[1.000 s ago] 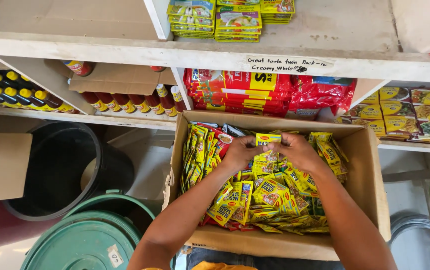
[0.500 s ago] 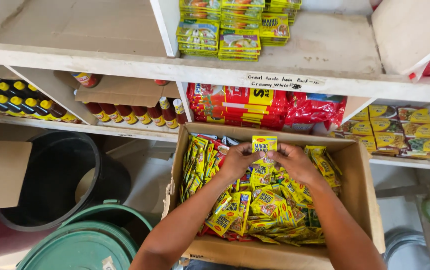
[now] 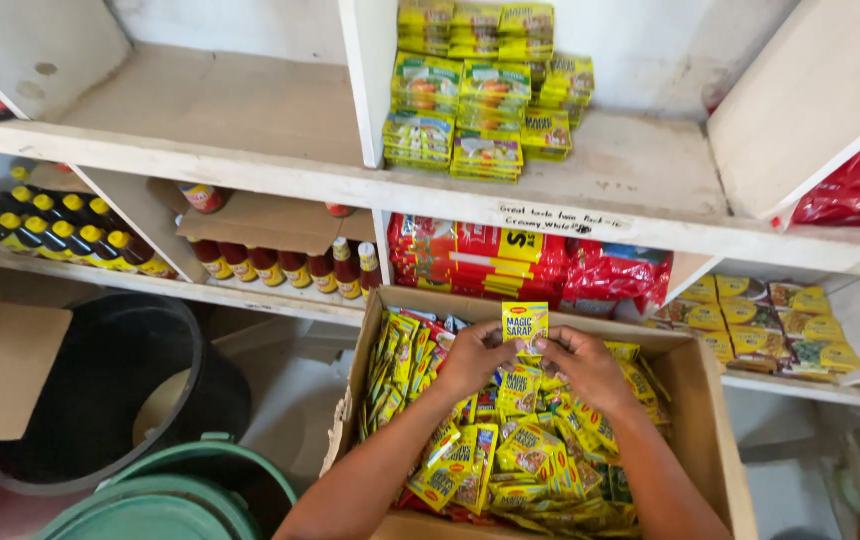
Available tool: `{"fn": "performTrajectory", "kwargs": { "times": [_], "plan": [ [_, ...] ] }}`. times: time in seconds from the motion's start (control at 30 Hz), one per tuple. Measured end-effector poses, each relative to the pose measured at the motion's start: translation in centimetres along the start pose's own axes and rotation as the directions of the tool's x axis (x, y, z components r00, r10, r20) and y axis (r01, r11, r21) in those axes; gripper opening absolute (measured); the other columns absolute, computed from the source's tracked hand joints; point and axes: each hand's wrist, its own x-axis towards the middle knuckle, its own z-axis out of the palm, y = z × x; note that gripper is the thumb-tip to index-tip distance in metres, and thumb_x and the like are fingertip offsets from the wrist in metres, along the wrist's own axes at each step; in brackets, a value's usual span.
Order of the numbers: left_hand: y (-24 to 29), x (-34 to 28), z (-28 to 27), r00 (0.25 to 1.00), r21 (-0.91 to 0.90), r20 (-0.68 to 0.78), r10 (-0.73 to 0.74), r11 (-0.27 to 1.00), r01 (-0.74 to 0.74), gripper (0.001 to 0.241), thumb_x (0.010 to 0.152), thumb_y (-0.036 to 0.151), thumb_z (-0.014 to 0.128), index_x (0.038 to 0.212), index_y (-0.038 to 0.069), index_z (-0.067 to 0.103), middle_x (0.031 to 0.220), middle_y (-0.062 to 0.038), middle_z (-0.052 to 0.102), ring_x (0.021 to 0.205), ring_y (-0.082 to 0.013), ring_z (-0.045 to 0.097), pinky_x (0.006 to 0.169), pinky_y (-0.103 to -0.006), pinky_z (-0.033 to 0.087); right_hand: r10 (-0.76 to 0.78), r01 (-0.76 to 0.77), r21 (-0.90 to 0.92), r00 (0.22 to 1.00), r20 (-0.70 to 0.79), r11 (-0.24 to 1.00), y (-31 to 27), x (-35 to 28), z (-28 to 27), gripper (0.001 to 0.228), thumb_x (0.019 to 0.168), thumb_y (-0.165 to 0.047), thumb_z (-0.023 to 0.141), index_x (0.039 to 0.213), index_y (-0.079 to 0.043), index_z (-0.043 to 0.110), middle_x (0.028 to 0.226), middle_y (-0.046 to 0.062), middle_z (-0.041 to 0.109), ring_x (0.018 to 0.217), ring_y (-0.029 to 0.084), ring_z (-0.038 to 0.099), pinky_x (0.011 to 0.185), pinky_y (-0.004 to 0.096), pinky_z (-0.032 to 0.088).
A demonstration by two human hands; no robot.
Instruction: Stocking seasoning packets from a cardboard box onto store shelves.
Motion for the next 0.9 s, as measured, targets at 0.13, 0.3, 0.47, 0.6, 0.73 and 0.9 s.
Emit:
{"fn": "performTrajectory", "kwargs": {
  "times": [0.13,0.3,0.47,0.6,0.73,0.9],
  "plan": [
    [5.9,-1.0,1.8,0.984,-0.021,-0.091,0.154,0.987,-0.156,0.030,0.094,0.006,0.072,0.122,-0.003,0.064,0.087,-0.001,0.070,0.070,-0.0058,0.060,0.062,-0.0244,0.052,0.040,-0.049,-0.039,0.974,-0.225,0.998,-5.9,-1.8,1.1,0.023,0.095,-0.021,0.068,0.112,-0.006,0.072,0.082,0.001,0.068,0.071,0.008,0.060,0.058,0.031,0.050],
    [11.4,0.3,2.8,0.908,0.303,-0.176,0.381,0.899,-0.318,0.045,0.090,0.005,0.074,0.132,0.004,0.057,0.080,-0.003,0.066,0.067,-0.0071,0.058,0.061,-0.0263,0.051,-0.310,0.368,0.251,0.919,-0.245,0.895,-6.8,1.1,-1.4,0.033,0.089,-0.009,0.071,0.119,-0.003,0.058,0.092,0.005,0.073,0.074,0.010,0.063,0.062,0.028,0.053],
    [17.0,3.7,3.3,0.848,0.464,-0.182,0.497,0.804,-0.371,0.045,0.090,0.009,0.078,0.128,0.005,0.055,0.075,-0.006,0.061,0.062,-0.0112,0.054,0.056,-0.0288,0.048,-0.292,0.352,0.120,0.890,-0.349,0.928,-13.2,2.7,-3.8,0.032,0.090,-0.008,0.071,0.117,-0.003,0.055,0.088,0.010,0.072,0.070,0.013,0.063,0.061,0.029,0.053],
    [19.9,8.0,2.4,0.764,0.531,-0.080,0.640,0.676,-0.511,0.022,0.095,0.012,0.078,0.108,0.002,0.063,0.077,-0.008,0.063,0.064,-0.0139,0.055,0.060,-0.0309,0.049,-0.406,0.453,0.051,0.839,-0.362,0.890,-18.8,4.3,-5.0,0.036,0.089,-0.013,0.075,0.116,0.003,0.058,0.085,0.009,0.071,0.069,0.013,0.063,0.060,0.028,0.052],
    [24.4,10.6,2.0,0.772,0.576,-0.006,0.635,0.633,-0.517,0.026,0.083,0.011,0.081,0.099,0.000,0.064,0.081,-0.014,0.065,0.066,-0.0207,0.061,0.061,-0.0370,0.052,-0.413,0.453,-0.004,0.809,-0.418,0.892,-21.4,8.0,-6.6,0.039,0.088,-0.019,0.078,0.116,0.004,0.063,0.080,0.008,0.070,0.064,0.011,0.060,0.055,0.027,0.050],
    [22.0,15.6,0.3,0.592,0.759,0.134,0.795,0.302,-0.577,0.018,0.082,0.004,0.070,0.099,0.003,0.065,0.096,-0.016,0.067,0.091,-0.0349,0.066,0.079,-0.0453,0.054,-0.361,0.406,0.006,0.818,-0.448,0.914,-22.4,11.4,-7.2,0.032,0.088,-0.019,0.078,0.110,0.004,0.069,0.082,0.007,0.071,0.063,0.010,0.060,0.053,0.026,0.051]
  ]
}}
